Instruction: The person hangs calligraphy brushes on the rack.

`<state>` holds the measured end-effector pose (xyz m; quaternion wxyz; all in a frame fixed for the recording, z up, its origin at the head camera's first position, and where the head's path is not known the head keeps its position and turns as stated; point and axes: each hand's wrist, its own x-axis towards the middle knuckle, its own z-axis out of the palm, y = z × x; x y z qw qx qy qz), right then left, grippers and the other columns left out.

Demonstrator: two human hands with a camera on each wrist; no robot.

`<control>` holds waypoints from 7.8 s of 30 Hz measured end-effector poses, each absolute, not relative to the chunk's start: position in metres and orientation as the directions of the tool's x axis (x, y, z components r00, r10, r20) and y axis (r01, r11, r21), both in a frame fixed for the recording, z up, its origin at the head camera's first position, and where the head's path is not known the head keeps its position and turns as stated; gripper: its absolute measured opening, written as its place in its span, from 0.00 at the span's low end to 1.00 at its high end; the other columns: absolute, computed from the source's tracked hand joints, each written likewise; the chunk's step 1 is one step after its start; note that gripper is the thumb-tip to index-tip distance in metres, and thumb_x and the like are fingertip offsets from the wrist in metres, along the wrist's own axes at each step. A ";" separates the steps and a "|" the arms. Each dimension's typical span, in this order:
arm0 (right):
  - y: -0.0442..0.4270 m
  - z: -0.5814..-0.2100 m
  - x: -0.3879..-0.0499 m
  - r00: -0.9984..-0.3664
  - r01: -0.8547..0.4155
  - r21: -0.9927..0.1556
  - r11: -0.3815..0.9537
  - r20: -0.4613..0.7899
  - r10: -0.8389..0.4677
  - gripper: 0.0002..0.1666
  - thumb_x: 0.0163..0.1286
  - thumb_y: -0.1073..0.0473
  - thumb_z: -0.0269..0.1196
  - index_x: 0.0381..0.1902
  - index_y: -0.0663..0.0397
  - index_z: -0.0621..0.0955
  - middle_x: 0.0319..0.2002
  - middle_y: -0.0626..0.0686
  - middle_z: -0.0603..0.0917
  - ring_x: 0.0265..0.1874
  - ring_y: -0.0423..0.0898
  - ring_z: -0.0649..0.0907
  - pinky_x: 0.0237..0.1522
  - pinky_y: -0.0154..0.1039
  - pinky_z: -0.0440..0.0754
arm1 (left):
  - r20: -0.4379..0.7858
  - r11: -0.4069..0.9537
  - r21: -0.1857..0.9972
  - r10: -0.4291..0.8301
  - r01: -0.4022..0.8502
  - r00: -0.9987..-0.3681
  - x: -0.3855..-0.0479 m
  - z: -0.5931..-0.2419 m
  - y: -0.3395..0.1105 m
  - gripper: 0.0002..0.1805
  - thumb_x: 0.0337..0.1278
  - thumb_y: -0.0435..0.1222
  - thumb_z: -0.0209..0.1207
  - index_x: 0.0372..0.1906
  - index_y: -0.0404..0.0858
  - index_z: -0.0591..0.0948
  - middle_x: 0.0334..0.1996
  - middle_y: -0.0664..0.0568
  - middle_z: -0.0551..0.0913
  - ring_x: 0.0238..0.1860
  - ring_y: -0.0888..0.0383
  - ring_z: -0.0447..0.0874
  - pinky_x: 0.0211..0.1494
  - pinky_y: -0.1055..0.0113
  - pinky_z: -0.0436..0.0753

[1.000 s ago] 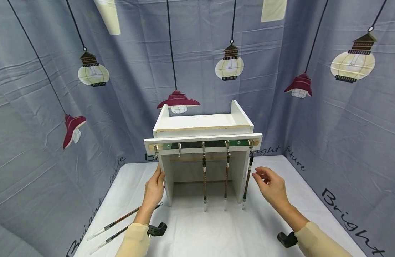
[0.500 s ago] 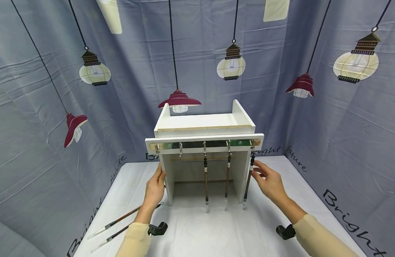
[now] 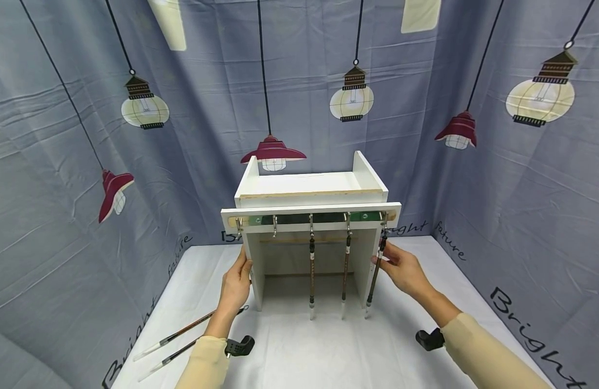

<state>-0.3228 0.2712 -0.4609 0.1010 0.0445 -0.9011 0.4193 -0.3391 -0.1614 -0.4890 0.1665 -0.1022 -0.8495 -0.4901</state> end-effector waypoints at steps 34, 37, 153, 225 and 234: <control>0.268 -0.457 -0.331 -0.987 -0.132 -0.765 0.630 0.162 -0.010 0.34 0.76 0.41 0.62 0.67 0.60 0.78 0.66 0.65 0.80 0.66 0.68 0.79 0.61 0.65 0.80 | 0.347 0.480 0.820 0.019 0.313 -0.938 -0.337 -0.486 -0.162 0.31 0.84 0.48 0.43 0.83 0.49 0.56 0.80 0.45 0.62 0.69 0.37 0.76 0.50 0.53 0.90; 0.269 -0.457 -0.332 -0.986 -0.134 -0.765 0.630 0.167 -0.008 0.36 0.75 0.39 0.62 0.68 0.59 0.78 0.66 0.65 0.80 0.66 0.68 0.78 0.61 0.65 0.80 | 0.344 0.462 0.828 0.033 0.319 -0.938 -0.338 -0.486 -0.164 0.31 0.84 0.49 0.44 0.83 0.47 0.56 0.80 0.44 0.61 0.70 0.36 0.75 0.50 0.53 0.90; 0.260 -0.460 -0.326 -0.987 -0.082 -0.788 0.611 0.149 0.061 0.35 0.78 0.41 0.60 0.72 0.56 0.74 0.68 0.66 0.78 0.64 0.66 0.80 0.59 0.63 0.82 | 0.213 0.779 0.622 -0.075 0.076 -0.974 -0.306 -0.600 -0.253 0.09 0.56 0.31 0.73 0.43 0.36 0.92 0.36 0.48 0.90 0.42 0.47 0.90 0.46 0.52 0.88; 0.261 -0.458 -0.326 -0.987 -0.093 -0.776 0.624 0.155 0.046 0.36 0.77 0.40 0.60 0.71 0.58 0.75 0.67 0.66 0.79 0.62 0.66 0.81 0.56 0.62 0.84 | 0.573 0.427 0.803 -0.361 0.416 -0.736 -0.304 -0.530 -0.216 0.11 0.63 0.28 0.68 0.49 0.34 0.90 0.39 0.46 0.85 0.38 0.77 0.79 0.36 0.86 0.78; 0.261 -0.458 -0.328 -0.983 -0.108 -0.761 0.639 0.178 0.047 0.35 0.77 0.40 0.60 0.70 0.58 0.76 0.65 0.66 0.80 0.61 0.66 0.82 0.55 0.61 0.85 | 0.612 0.360 0.789 -0.390 0.497 -0.688 -0.301 -0.521 -0.202 0.11 0.65 0.27 0.66 0.50 0.34 0.89 0.39 0.43 0.83 0.40 0.73 0.80 0.36 0.85 0.78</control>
